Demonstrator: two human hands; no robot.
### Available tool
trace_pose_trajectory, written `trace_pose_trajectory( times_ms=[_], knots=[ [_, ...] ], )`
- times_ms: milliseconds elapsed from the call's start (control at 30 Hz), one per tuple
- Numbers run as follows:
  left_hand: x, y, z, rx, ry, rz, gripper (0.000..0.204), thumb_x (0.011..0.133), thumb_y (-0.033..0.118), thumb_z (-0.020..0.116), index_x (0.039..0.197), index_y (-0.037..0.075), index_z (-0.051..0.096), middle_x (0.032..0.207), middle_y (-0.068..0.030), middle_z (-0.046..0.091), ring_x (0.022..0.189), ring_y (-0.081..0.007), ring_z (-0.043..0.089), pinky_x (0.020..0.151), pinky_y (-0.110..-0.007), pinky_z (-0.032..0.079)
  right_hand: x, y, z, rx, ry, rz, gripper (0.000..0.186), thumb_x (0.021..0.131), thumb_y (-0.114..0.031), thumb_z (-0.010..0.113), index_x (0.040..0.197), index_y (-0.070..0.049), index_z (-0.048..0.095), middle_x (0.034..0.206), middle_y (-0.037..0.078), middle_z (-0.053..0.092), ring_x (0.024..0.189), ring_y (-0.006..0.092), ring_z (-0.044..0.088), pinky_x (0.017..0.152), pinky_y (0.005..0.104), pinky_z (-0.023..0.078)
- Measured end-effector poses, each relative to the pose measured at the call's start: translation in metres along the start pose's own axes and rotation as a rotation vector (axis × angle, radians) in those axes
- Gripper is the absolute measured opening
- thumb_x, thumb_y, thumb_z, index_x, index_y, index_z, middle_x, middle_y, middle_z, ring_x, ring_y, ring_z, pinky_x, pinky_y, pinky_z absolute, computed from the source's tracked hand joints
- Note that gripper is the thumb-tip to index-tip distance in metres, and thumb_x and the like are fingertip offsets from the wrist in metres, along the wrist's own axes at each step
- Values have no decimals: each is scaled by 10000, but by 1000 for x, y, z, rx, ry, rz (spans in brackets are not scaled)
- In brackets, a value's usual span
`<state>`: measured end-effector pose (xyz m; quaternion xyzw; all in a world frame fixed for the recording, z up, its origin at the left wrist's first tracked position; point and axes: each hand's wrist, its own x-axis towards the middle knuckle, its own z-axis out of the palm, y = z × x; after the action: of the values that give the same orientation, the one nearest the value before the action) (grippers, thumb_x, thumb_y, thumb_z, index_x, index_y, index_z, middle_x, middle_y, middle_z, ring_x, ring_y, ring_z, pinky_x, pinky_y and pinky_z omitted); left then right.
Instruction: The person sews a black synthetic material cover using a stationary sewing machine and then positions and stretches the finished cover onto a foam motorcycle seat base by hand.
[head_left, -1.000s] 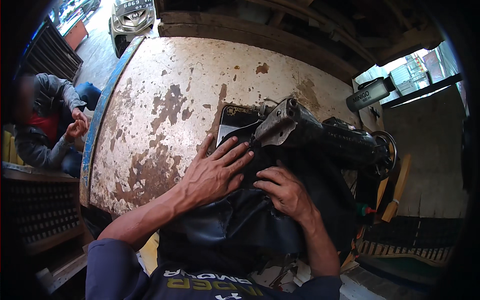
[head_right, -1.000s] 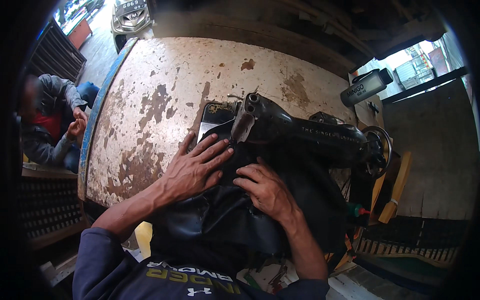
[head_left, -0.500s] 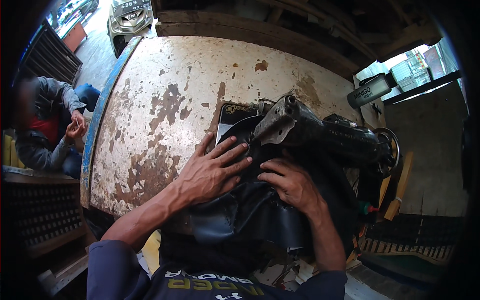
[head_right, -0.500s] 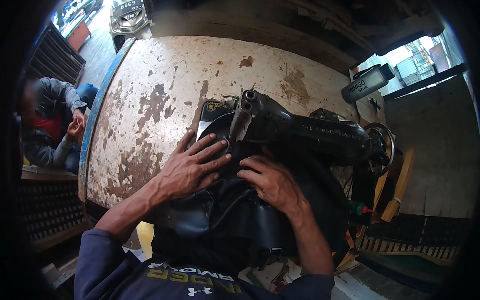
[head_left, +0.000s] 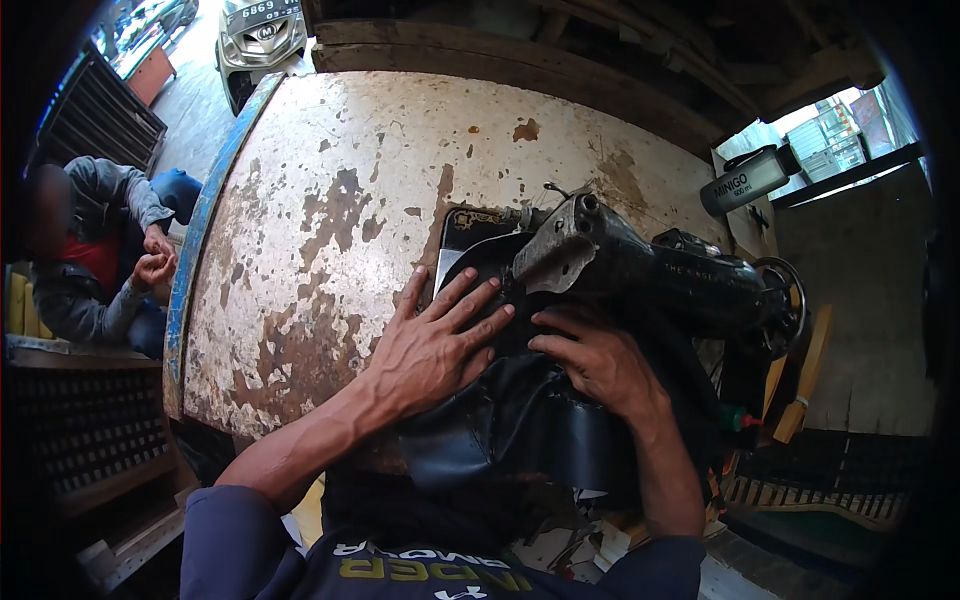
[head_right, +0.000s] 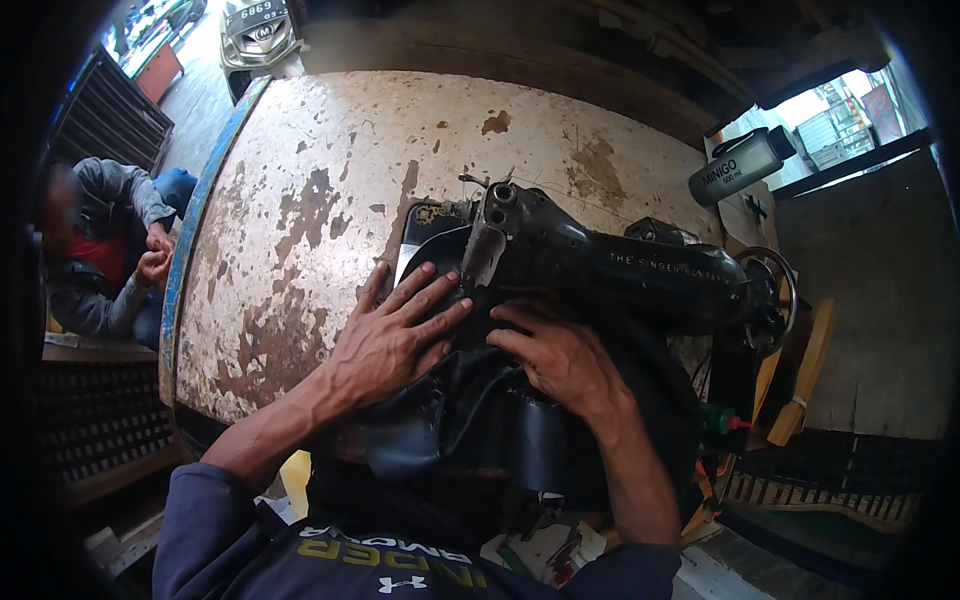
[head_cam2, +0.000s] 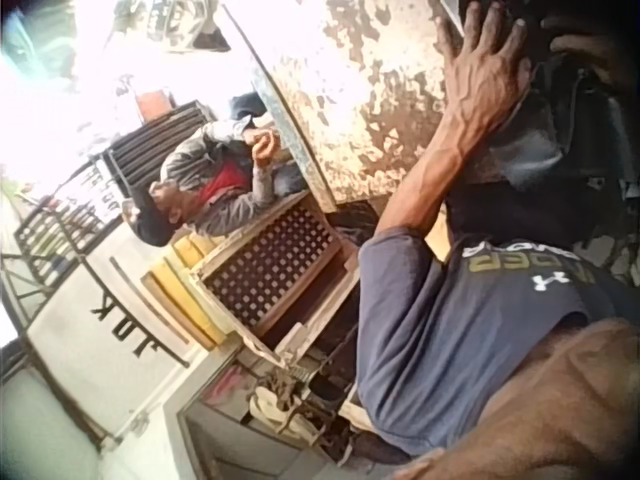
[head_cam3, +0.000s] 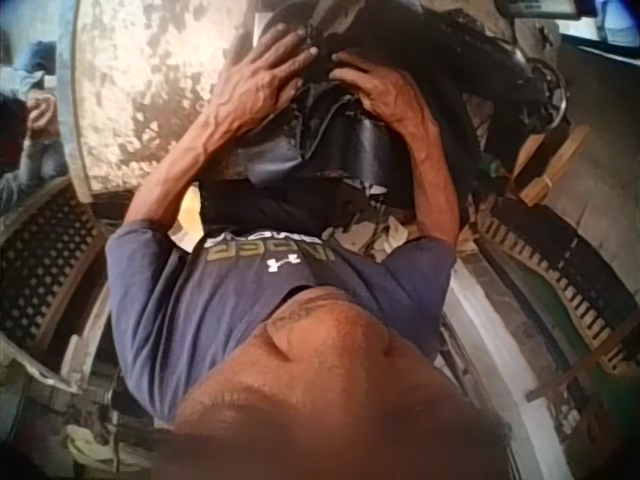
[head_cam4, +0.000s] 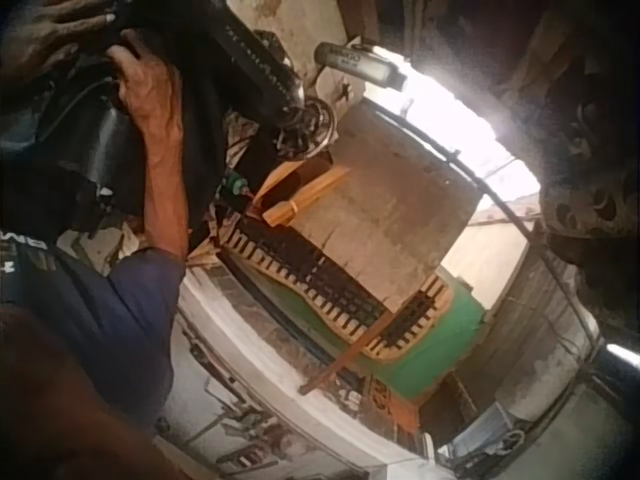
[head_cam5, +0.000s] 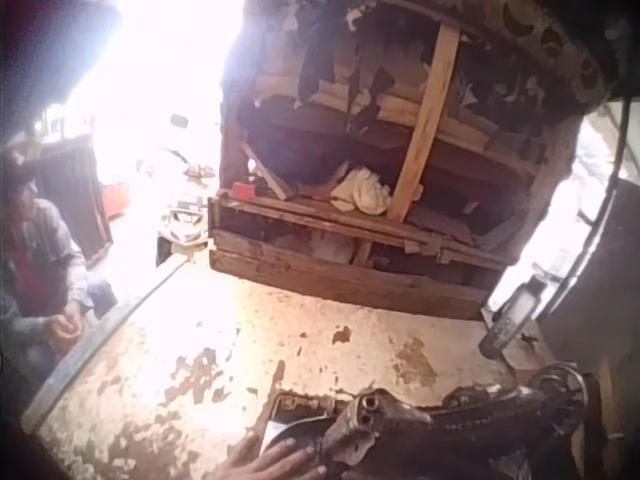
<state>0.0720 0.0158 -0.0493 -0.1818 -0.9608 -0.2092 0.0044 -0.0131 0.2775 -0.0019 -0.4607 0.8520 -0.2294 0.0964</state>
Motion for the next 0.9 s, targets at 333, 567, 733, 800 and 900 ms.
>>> trace_pose_trajectory(
  times_ms=[333, 567, 733, 800, 900],
  knots=[
    [8, 0, -1, -13, 25, -17, 577, 1037, 372, 634, 1594, 259, 532, 1701, -67, 426, 1611, -294, 323, 1315, -620, 156, 1, 8, -3, -11, -17, -5, 455, 773, 54, 755, 1188, -135, 747, 1381, 81, 690, 1286, 328, 653, 1054, 430, 571],
    [0, -11, -7, 28, -71, 106, 559, 1046, 371, 637, 1592, 321, 528, 1715, -62, 408, 1622, -315, 299, 1314, -633, 153, 4, 9, -6, -30, -37, 13, 468, 792, 63, 734, 1211, -144, 743, 1401, 85, 682, 1289, 333, 653, 1068, 426, 568],
    [-5, -8, -5, 15, -64, 68, 544, 1051, 365, 634, 1586, 344, 536, 1708, -73, 416, 1625, -325, 291, 1315, -637, 141, 2, 20, -2, 32, -51, 50, 510, 811, 62, 717, 1266, -166, 745, 1431, 95, 670, 1303, 339, 649, 1091, 437, 560],
    [-3, -6, -2, 22, -38, 57, 540, 1053, 362, 635, 1584, 340, 540, 1701, -75, 427, 1621, -321, 299, 1314, -634, 144, 2, 22, -2, 29, -58, 62, 524, 815, 58, 715, 1285, -173, 743, 1426, 100, 672, 1297, 344, 652, 1091, 441, 559],
    [-2, -3, 0, 16, -16, 18, 528, 1054, 370, 634, 1574, 330, 555, 1700, -68, 429, 1616, -316, 310, 1314, -631, 147, 2, 26, 0, 23, -73, 73, 534, 815, 47, 720, 1300, -176, 741, 1387, 115, 688, 1264, 357, 664, 1074, 450, 563]
  ],
)
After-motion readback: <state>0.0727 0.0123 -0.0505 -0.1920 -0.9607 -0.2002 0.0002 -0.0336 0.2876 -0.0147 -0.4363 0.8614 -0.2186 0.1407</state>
